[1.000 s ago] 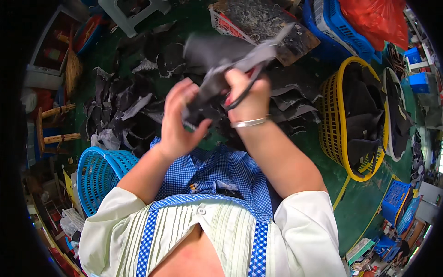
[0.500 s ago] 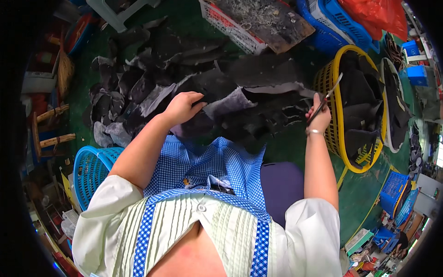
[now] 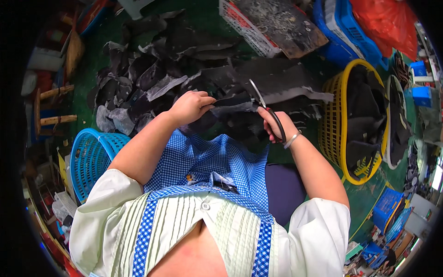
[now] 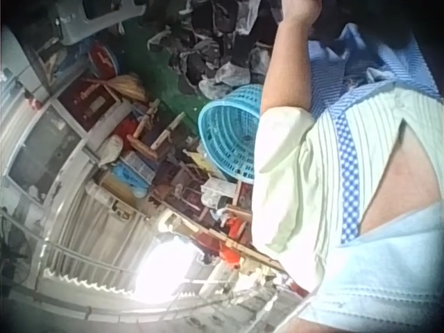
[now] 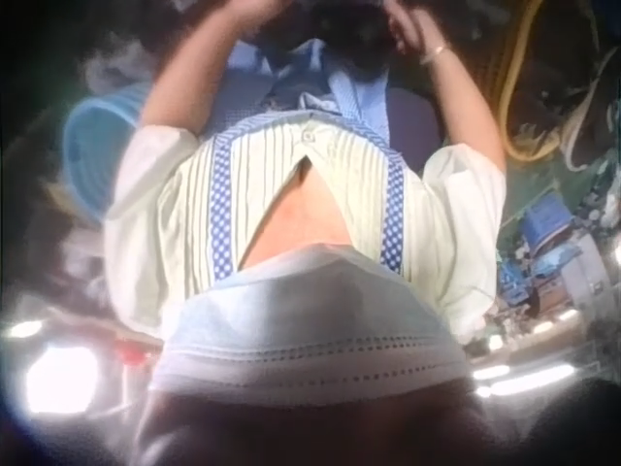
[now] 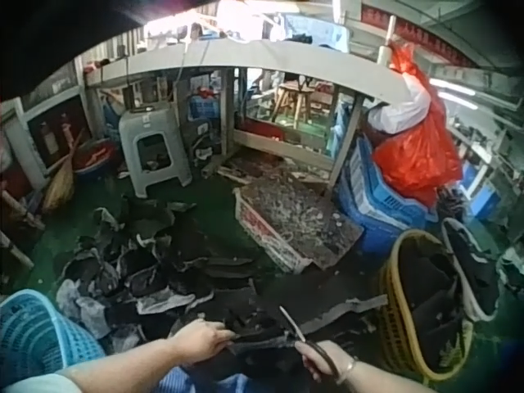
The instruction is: Trimming excess material and lining from black synthetic shoe components using scissors.
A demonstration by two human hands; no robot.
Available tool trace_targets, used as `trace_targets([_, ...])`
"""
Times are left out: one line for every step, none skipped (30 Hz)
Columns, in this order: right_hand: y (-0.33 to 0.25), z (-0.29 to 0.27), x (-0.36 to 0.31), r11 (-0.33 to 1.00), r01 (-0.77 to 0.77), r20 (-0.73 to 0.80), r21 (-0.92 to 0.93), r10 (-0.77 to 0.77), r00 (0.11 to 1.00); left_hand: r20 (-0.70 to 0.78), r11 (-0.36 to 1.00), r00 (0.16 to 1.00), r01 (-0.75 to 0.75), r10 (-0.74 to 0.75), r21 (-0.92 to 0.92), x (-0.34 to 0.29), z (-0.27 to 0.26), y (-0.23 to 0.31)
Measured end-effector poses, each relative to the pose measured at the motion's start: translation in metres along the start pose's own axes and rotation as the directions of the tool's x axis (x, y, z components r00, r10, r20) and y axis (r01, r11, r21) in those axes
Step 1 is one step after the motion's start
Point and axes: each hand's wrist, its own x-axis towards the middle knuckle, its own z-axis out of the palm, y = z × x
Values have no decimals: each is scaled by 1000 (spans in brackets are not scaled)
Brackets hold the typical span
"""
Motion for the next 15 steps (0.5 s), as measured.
trace_targets([-12,10,-8,997,70,-22,10,-70,997,-21,999,999,34,-33,24,-5,-5,2])
trace_targets([-10,17,-9,985,142,-10,101,-142,990,-103,995,992,76,-70,58,-6,-6,10])
trace_targets([-10,25,-11,959,208,-1,193,-212,977,-178,988,984,58,-32,145,-5,-8,18])
trace_targets([-16,37,-15,863,142,105,485,-218,970,-251,986,967,6,37,167,-5,-15,34])
trace_targets([-31,55,-22,800,112,89,589,-202,975,-286,984,953,-53,100,167,-6,-17,46])
trace_targets([-49,67,-23,754,105,86,649,-210,974,-272,982,951,-111,150,151,-9,-16,56])
trace_targets([-63,75,-23,701,98,74,706,-211,975,-274,974,941,-162,201,156,-12,-16,66])
trace_targets([-73,79,-23,700,194,11,687,-278,960,-370,961,892,-201,260,190,-16,-14,74])
trace_targets([-78,84,-17,680,304,-48,667,-368,929,-373,972,900,-179,225,153,-21,-19,73])
trace_targets([-81,87,-13,671,396,-121,627,-418,900,-393,973,891,-224,227,55,-24,-25,67])
trace_targets([-89,93,-14,655,480,-191,583,-464,865,-409,962,884,-268,227,-46,-25,-35,59])
trace_targets([-97,98,-24,616,528,-288,585,-450,845,-406,951,898,-258,172,-168,-30,-49,47])
trace_targets([-103,99,-37,605,579,-322,547,-487,812,-486,952,867,-232,108,-202,-29,-61,27])
trace_targets([-111,105,-55,599,595,-382,537,-456,804,-466,992,884,-16,-43,-122,-37,-67,1])
trace_targets([-112,105,-68,603,650,-424,462,-494,759,-353,885,843,458,-405,80,-51,-63,-24])
